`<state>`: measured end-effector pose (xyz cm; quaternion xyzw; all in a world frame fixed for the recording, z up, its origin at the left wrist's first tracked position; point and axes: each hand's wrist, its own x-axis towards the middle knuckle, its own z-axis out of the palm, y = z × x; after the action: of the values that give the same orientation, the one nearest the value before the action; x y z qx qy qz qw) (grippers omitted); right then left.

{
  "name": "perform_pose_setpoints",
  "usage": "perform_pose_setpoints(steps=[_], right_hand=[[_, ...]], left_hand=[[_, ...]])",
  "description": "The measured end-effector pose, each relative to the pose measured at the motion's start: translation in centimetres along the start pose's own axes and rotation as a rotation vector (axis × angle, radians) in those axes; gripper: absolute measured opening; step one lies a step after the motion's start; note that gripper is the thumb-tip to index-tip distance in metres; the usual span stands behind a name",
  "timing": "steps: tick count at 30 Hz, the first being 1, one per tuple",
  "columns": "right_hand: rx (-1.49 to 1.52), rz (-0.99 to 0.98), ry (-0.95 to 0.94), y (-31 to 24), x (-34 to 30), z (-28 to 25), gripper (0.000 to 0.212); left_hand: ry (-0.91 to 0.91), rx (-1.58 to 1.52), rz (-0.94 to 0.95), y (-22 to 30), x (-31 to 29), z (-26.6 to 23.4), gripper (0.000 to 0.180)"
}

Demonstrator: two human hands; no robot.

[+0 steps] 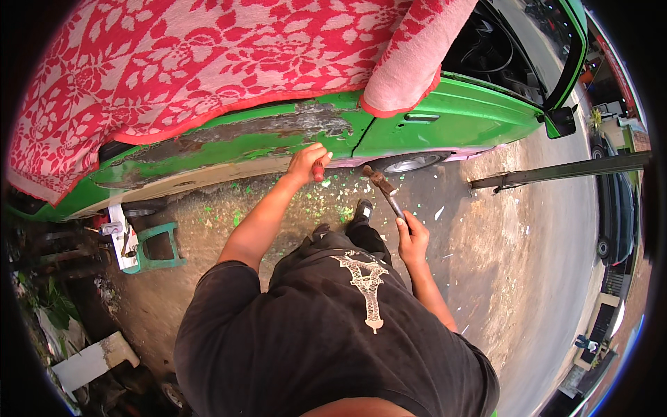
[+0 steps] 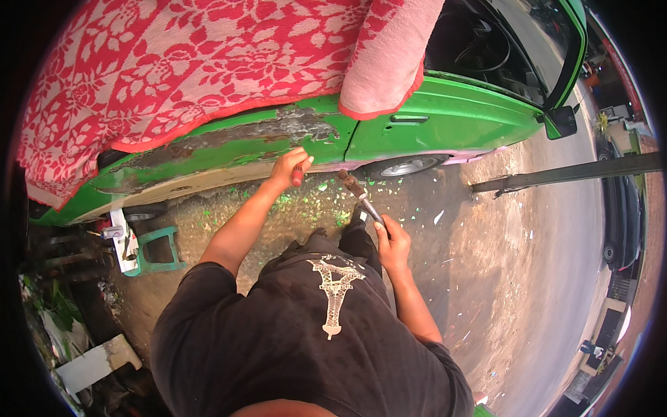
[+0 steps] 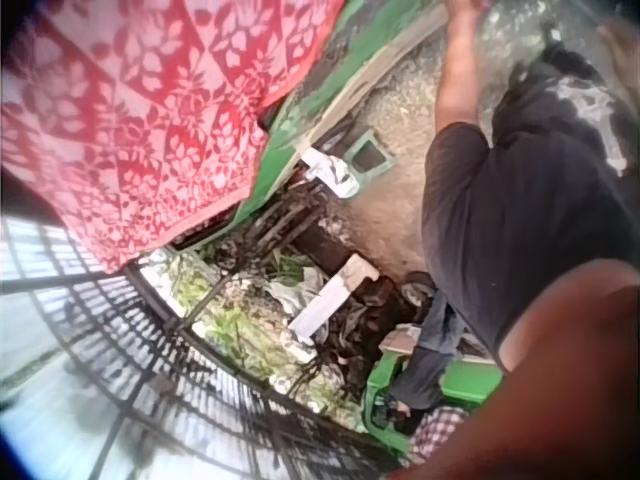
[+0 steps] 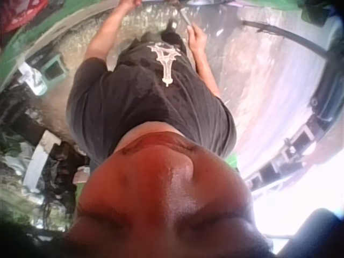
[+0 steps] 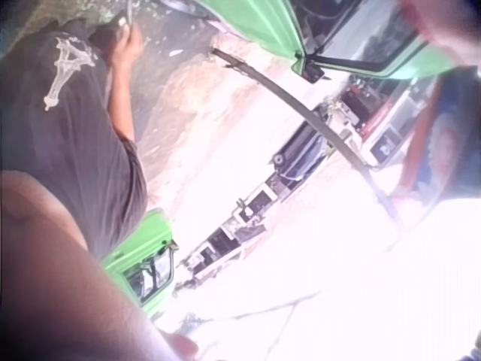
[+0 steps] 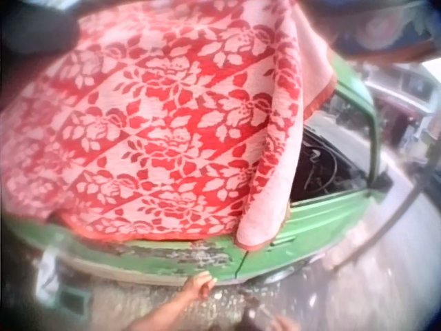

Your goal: The person uses a hammer and a chisel to chip away old paint from the side panel of a green car. The person repeatedly strikes the chisel against the car's surface to remove paint flakes.

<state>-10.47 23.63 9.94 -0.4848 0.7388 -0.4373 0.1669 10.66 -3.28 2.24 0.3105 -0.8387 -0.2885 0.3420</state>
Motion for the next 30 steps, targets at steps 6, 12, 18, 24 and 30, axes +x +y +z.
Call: perform_pose_setpoints(steps=[6,12,18,24,30], right_hand=[[0.032,0.108,0.006,-0.7,0.6,-0.9,0.024],[0.075,0.078,-0.002,1.5,2.6,-1.8,0.025],[0.103,0.053,0.007,3.4,4.3,-2.3,0.025],[0.148,0.176,-0.026,4.5,3.8,-3.1,0.026],[0.09,0.225,-0.027,4.6,2.4,-3.7,0.03]], left_hand=[[-0.046,0.08,0.009,0.0,0.5,0.0,0.028],[-0.007,0.302,0.175,2.9,2.8,-0.2,0.03],[-0.288,0.213,0.138,1.3,3.9,1.2,0.035],[-0.313,0.228,0.141,1.1,4.6,2.6,0.039],[-0.313,0.195,0.249,-0.4,4.7,3.5,0.037]])
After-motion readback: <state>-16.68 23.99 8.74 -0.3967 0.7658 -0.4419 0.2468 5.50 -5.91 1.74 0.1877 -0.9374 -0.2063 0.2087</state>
